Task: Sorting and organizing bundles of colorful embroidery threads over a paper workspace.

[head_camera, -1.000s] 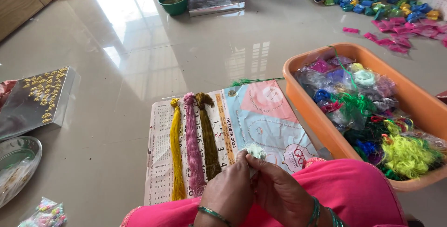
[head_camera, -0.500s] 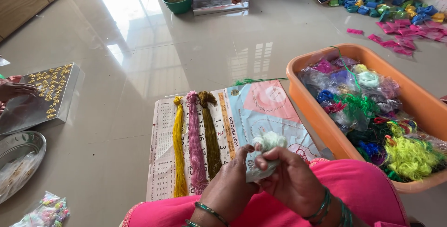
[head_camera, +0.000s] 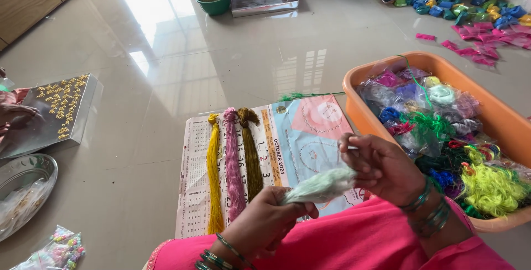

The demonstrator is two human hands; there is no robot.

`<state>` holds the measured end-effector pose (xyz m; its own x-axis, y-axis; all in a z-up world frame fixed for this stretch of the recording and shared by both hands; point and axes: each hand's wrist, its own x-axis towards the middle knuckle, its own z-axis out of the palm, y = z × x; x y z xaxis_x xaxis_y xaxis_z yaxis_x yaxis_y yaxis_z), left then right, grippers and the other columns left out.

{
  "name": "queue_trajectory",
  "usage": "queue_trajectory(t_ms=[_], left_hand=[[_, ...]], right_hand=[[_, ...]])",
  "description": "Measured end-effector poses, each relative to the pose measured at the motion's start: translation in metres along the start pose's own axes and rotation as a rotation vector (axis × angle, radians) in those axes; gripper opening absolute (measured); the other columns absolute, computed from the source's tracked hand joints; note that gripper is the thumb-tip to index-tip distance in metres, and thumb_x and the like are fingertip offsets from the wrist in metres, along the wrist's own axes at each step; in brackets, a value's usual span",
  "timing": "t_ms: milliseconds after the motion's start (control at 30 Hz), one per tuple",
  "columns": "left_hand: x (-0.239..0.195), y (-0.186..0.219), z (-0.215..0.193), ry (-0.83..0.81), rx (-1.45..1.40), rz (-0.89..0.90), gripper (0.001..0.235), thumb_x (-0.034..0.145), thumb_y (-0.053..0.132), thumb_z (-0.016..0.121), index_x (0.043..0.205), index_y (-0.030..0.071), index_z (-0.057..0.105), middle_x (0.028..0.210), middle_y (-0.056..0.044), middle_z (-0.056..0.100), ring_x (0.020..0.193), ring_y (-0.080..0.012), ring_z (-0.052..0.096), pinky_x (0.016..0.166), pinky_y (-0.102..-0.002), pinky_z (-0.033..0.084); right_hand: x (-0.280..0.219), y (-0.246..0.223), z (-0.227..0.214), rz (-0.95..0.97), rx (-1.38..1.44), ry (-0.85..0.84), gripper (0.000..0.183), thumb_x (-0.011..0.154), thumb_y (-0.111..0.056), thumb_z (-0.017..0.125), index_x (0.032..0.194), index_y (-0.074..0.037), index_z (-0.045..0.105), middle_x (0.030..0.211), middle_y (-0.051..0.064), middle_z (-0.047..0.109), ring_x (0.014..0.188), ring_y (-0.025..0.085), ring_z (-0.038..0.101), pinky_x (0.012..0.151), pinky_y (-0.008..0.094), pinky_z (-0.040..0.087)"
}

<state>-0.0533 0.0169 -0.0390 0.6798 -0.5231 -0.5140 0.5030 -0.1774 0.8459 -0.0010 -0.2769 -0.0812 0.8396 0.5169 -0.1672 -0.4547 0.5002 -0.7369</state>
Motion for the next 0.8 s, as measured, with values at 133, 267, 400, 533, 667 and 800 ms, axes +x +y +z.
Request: queue_trajectory(t_ms=[133, 267, 400, 533, 667, 800], left_hand=[[0.007, -0.003, -0.003, 0.009, -0.015, 0.025, 0.021, 0.098, 0.025, 0.069, 0.099, 0.006, 0.077, 0.047, 0.004, 0.043, 0.031, -0.0081, 0.035, 0.029, -0.029, 0.027], [0.006, 0.010, 0.005, 0.020, 0.048, -0.003, 0.018, 0.096, 0.024, 0.071, 0.099, 0.007, 0.076, 0.048, 0.004, 0.045, 0.032, -0.0082, 0.038, 0.030, -0.028, 0.029], [0.007, 0.015, 0.011, -0.071, 0.105, -0.028, 0.018, 0.097, 0.024, 0.070, 0.100, 0.006, 0.076, 0.051, 0.006, 0.046, 0.034, -0.0065, 0.039, 0.031, -0.027, 0.029], [0.015, 0.005, 0.004, -0.119, 0.040, -0.013, 0.015, 0.098, 0.021, 0.068, 0.098, 0.007, 0.074, 0.053, 0.005, 0.048, 0.036, -0.0073, 0.040, 0.031, -0.028, 0.028], [-0.001, 0.009, -0.009, -0.126, 0.000, -0.018, 0.016, 0.096, 0.018, 0.072, 0.095, 0.003, 0.076, 0.052, 0.005, 0.045, 0.035, -0.0070, 0.038, 0.032, -0.027, 0.025], [-0.013, 0.021, -0.003, -0.122, 0.078, -0.076, 0.014, 0.093, 0.015, 0.075, 0.099, 0.002, 0.079, 0.054, 0.006, 0.047, 0.036, -0.0053, 0.037, 0.033, -0.025, 0.024]], right_hand=[[-0.005, -0.004, 0.006, 0.022, -0.364, 0.174, 0.033, 0.102, -0.032, 0.057, 0.118, -0.003, 0.061, 0.077, 0.000, 0.061, 0.060, 0.008, 0.053, 0.058, 0.027, 0.048], [-0.010, -0.016, 0.021, 0.003, -1.235, 0.489, 0.045, 0.098, -0.040, 0.066, 0.132, -0.012, 0.067, 0.116, 0.008, 0.074, 0.109, 0.017, 0.071, 0.097, 0.033, 0.055], [-0.015, -0.031, 0.067, -0.306, -0.906, -0.224, 0.061, 0.093, -0.018, 0.074, 0.148, -0.008, 0.053, 0.150, 0.013, 0.056, 0.139, 0.019, 0.055, 0.116, 0.036, 0.042], [-0.007, -0.009, 0.095, -0.077, -0.558, -0.540, 0.081, 0.083, -0.010, 0.081, 0.151, -0.021, 0.037, 0.138, 0.007, 0.053, 0.124, 0.012, 0.060, 0.105, 0.031, 0.050], [-0.009, 0.015, 0.042, 0.095, -0.417, -0.395, 0.049, 0.097, 0.000, 0.074, 0.140, -0.010, 0.052, 0.118, 0.013, 0.060, 0.089, 0.018, 0.065, 0.075, 0.029, 0.053], [-0.015, 0.002, 0.033, -0.055, -0.898, -0.305, 0.014, 0.096, 0.003, 0.069, 0.106, 0.001, 0.079, 0.118, 0.012, 0.066, 0.087, 0.015, 0.064, 0.075, 0.029, 0.055]])
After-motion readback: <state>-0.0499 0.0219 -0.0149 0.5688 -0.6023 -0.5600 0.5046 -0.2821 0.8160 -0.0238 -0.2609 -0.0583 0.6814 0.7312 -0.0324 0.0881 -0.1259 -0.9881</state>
